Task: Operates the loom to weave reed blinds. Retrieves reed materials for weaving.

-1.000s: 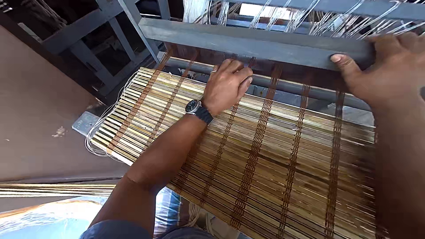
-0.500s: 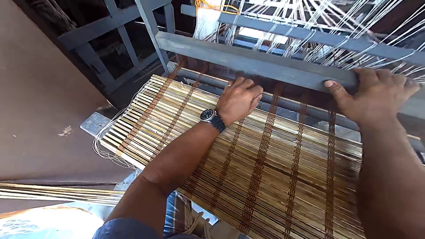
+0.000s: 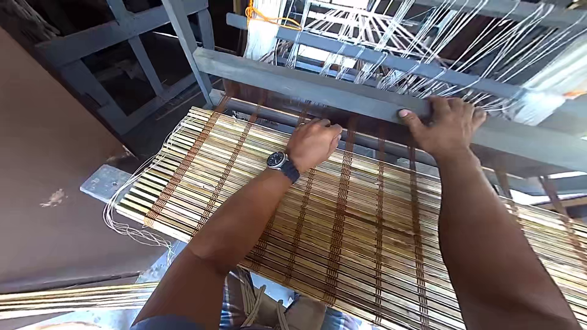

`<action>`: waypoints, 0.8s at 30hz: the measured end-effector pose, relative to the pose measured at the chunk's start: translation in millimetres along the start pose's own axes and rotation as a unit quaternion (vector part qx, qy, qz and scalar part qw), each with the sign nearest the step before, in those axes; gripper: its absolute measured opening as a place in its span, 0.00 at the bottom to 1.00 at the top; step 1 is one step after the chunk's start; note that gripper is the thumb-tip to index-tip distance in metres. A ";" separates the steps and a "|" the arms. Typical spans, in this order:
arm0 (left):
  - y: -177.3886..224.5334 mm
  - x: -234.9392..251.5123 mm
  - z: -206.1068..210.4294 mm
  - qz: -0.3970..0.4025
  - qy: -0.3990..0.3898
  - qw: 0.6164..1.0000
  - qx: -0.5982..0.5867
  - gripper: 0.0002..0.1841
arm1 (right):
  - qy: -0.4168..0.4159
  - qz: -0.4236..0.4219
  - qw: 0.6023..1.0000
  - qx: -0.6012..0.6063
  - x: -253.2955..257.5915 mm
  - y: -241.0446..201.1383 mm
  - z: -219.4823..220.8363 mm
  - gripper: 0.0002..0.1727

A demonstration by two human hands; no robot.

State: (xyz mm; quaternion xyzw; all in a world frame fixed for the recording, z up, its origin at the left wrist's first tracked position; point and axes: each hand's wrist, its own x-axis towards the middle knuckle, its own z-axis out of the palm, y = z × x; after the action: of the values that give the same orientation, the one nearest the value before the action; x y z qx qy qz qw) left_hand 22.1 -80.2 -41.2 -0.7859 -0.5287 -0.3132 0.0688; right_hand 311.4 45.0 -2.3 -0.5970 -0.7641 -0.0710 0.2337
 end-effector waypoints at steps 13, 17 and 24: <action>2.0 -3.1 -6.9 -0.049 -0.068 0.996 -0.006 0.13 | 0.017 0.011 1.000 0.021 35.8 10.4 9.4 0.57; 1.0 -1.9 -10.5 -0.051 -0.063 0.997 -0.012 0.13 | 0.033 0.000 0.999 0.013 53.7 13.0 15.7 0.59; -0.3 -2.7 -6.3 -0.044 -0.069 0.997 -0.007 0.13 | 0.011 0.016 1.000 0.016 50.1 11.1 10.4 0.59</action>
State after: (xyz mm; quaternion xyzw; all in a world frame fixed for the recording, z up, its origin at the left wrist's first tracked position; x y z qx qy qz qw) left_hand 18.6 -85.0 -37.9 -0.7821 -0.5640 -0.2646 0.0134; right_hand 310.2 96.2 8.8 -0.6042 -0.7532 -0.0613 0.2527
